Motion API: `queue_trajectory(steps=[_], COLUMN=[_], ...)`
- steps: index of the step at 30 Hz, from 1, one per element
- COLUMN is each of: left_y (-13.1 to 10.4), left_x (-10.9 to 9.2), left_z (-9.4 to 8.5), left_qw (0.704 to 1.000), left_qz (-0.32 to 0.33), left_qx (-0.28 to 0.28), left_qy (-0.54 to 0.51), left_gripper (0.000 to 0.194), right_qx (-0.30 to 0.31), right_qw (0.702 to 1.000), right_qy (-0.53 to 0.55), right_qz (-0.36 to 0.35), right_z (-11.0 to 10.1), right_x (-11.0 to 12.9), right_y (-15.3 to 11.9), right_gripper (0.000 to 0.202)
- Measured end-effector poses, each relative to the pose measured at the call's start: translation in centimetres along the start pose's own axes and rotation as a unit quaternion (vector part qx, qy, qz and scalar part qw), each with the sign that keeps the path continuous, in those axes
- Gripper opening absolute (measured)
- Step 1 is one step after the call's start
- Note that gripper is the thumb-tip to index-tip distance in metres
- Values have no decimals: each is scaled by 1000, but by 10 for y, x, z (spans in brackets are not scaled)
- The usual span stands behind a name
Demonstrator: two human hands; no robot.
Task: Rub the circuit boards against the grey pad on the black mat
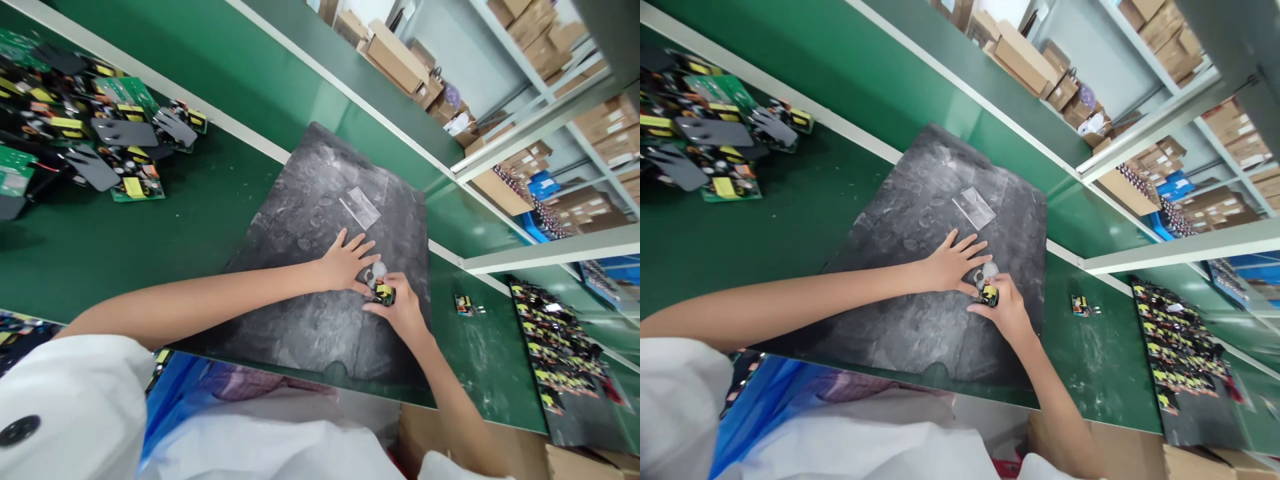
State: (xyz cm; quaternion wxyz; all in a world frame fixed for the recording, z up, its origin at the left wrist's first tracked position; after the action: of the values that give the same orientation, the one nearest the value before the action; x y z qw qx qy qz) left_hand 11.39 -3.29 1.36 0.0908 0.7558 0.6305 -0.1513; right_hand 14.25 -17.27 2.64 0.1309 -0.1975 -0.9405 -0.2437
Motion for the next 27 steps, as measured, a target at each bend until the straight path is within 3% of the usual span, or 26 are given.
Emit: queue_trajectory(steps=[6, 12, 18, 24, 27], left_y=[3, 2, 4, 3, 3], left_x=[1, 1, 1, 1, 1], left_z=[3, 4, 4, 4, 5], left_qw=[1000, 1000, 1000, 1000, 1000], left_qz=[-5, 2, -3, -2, 0], left_qx=[-6, -2, -10, 3, 0], left_qy=[10, 0, 0, 4, 2], left_gripper=[81, 82, 82, 82, 81], right_qx=[-24, -5, -23, 10, 9], right_qw=[999, 1000, 999, 1000, 1000], right_qy=[-14, 5, -13, 2, 1], right_qz=[36, -3, 42, 16, 15], right_z=[-2, 0, -3, -1, -2], right_x=[-16, 6, -11, 6, 1], right_y=[17, -1, 17, -2, 6], right_gripper=[47, 50, 48, 50, 48])
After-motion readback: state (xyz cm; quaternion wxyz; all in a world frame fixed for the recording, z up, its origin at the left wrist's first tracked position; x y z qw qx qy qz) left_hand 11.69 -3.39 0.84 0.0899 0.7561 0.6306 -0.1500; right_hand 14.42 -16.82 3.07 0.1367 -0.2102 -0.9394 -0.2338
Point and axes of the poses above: each hand's wrist, its own y-axis towards the middle knuckle, its own z-axis out of the palm, x = y × z, the point moved 6 cm from there along y, towards the middle knuckle, and after that the axes turned 7 degrees about -z, right-handed, at the moved point
